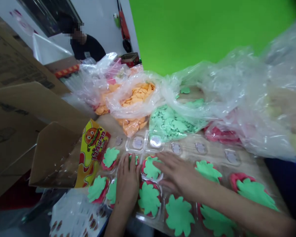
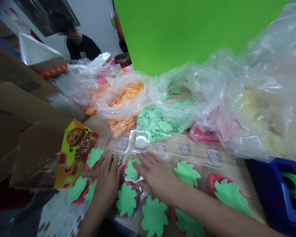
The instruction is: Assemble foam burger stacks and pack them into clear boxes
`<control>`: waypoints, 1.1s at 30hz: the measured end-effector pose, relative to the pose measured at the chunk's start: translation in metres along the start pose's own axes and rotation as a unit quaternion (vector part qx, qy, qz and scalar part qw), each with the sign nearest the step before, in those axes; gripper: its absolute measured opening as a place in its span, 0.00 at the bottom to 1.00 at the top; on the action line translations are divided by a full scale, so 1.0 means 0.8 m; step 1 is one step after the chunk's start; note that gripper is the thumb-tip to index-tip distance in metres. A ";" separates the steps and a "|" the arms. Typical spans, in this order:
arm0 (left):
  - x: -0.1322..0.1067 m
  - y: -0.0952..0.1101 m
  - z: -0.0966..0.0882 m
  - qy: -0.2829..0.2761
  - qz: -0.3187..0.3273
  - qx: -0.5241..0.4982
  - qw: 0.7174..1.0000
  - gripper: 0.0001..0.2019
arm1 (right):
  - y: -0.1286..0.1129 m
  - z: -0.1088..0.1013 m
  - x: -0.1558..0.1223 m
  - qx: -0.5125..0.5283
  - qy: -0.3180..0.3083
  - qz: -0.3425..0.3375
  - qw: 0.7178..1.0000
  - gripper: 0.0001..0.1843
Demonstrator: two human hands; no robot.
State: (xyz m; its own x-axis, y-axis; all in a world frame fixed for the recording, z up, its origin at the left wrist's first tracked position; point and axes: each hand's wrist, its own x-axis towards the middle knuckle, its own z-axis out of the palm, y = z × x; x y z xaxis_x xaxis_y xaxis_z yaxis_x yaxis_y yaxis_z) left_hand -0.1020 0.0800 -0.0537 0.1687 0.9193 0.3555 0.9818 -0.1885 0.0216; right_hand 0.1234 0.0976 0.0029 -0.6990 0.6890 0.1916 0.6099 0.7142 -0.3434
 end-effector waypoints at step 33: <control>0.014 0.057 -0.021 -0.135 0.148 -0.126 0.972 0.22 | 0.020 -0.023 -0.156 -0.045 0.044 0.150 0.987 0.23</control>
State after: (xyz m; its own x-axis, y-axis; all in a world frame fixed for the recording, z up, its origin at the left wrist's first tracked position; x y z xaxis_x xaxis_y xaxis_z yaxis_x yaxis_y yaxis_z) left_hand -0.0570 0.0762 -0.0333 0.4900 0.8629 0.1238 0.8406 -0.5053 0.1951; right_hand 0.2273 0.0252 -0.0096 -0.4487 0.8766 0.1737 0.8182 0.4812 -0.3146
